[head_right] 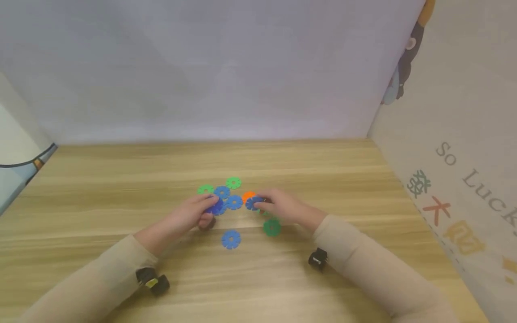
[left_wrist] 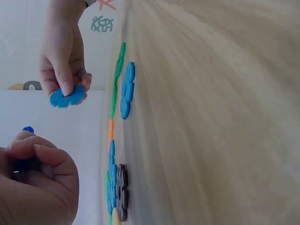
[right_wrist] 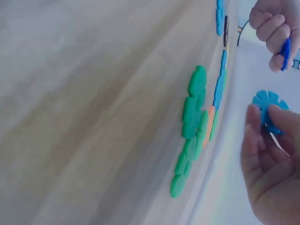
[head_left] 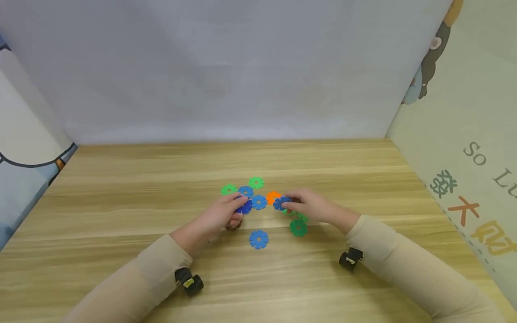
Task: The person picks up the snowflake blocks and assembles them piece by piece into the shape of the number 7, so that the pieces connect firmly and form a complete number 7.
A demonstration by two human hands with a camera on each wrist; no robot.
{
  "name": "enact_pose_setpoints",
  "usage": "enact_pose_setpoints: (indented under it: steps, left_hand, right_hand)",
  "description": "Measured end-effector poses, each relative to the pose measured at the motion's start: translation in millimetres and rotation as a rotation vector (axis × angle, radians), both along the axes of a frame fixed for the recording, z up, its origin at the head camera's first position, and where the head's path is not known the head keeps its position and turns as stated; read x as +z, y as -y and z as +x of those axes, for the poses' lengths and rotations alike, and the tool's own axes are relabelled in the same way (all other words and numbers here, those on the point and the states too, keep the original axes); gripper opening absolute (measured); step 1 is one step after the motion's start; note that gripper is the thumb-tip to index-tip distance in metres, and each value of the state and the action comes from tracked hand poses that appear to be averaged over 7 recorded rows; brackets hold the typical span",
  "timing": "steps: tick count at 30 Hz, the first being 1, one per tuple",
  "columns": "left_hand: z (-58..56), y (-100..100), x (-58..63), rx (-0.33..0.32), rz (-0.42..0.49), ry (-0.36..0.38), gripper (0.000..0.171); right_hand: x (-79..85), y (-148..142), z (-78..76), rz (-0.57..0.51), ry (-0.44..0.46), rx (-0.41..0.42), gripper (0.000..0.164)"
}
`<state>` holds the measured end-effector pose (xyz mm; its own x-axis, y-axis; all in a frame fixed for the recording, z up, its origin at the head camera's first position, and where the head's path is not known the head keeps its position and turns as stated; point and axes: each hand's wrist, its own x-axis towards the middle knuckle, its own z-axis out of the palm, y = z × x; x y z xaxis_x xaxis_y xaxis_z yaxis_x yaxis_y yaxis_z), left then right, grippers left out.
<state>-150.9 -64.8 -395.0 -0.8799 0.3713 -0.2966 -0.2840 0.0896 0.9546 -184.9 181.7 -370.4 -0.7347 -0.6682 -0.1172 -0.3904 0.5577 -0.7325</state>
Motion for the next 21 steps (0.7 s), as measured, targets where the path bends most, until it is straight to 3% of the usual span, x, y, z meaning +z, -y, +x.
enact_pose_setpoints:
  steps: [4,12,21]
  left_hand:
    - [-3.5,-2,2.9,0.016,0.012,0.010,0.021]
    - [-9.8,-3,7.7,0.024,0.096,-0.001,0.019]
    - [-13.5,-6,12.5,0.000,0.119,0.018,0.019]
  right_hand:
    - [1.5,3,-3.8,-0.048,-0.014,-0.094,0.012]
    - [4.8,9,-5.1,-0.111,-0.039,-0.164,0.019]
    - [4.7,20,-0.1,-0.183,-0.066,-0.176,0.017]
